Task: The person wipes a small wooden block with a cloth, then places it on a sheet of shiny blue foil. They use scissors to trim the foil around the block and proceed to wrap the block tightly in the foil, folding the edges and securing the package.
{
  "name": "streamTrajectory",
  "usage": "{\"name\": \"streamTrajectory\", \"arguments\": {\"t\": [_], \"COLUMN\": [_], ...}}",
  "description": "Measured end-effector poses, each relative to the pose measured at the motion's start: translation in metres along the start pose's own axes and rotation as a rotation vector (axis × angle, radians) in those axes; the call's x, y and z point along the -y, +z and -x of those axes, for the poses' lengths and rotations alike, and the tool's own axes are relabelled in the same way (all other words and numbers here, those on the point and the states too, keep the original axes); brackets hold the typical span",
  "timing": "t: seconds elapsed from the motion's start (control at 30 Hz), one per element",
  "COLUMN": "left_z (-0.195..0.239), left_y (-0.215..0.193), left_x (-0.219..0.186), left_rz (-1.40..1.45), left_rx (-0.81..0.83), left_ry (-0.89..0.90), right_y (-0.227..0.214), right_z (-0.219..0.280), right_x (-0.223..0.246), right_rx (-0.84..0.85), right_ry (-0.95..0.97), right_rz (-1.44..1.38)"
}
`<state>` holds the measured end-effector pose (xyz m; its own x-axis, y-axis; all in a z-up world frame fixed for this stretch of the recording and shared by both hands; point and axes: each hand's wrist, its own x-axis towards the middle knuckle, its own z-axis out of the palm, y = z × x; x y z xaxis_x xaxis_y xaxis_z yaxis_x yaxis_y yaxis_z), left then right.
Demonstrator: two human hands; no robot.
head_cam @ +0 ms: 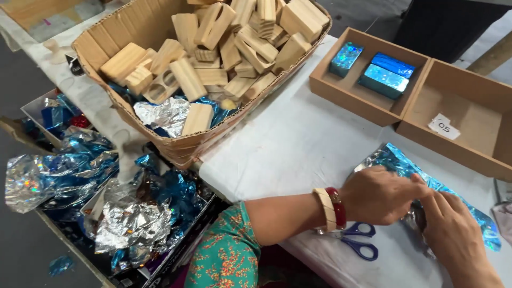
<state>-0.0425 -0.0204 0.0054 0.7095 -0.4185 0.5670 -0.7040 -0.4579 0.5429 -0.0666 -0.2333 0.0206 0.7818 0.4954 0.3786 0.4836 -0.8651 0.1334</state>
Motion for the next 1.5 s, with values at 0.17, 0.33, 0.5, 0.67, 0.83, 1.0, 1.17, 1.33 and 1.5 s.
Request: {"name": "streamTrajectory", "arguments": {"t": [0.17,0.33,0.5,0.67,0.83,1.0,1.17,1.33,1.5], "left_z": [-0.008,-0.021,-0.021,-0.018,-0.02,-0.019,-0.019,-0.016,-0.015], "left_y": [0.017,0.051,0.06,0.058,0.063,0.07,0.061,0.063,0.061], "left_x": [0.022,0.04,0.045,0.045,0.05,0.056,0.052,0.056,0.063], "left_rz": [-0.074,-0.125,-0.233,-0.516,-0.584,-0.617,-0.63,-0.667,-0.718], "left_rx": [-0.16,-0.116,0.015,-0.081,-0.139,-0.173,-0.197,-0.178,-0.139], "left_ry": [0.291,0.295,0.262,0.321,0.342,0.36,0.433,0.391,0.34], "right_y": [0.02,0.052,0.045,0.09,0.11,0.141,0.122,0.122,0.095], "right_z": [0.013,0.04,0.041,0.057,0.062,0.068,0.054,0.057,0.047], "right_x": [-0.009,-0.025,-0.023,-0.059,-0.069,-0.091,-0.077,-0.079,-0.065], "right_rx": [-0.124,-0.177,-0.196,-0.166,-0.183,-0.204,-0.223,-0.196,-0.182], "right_ry": [0.016,0.122,0.159,0.136,0.171,0.15,0.137,0.102,0.089], "right_rz": [0.043,-0.044,0.095,0.079,0.013,-0.108,0.06,0.119,0.155]}}
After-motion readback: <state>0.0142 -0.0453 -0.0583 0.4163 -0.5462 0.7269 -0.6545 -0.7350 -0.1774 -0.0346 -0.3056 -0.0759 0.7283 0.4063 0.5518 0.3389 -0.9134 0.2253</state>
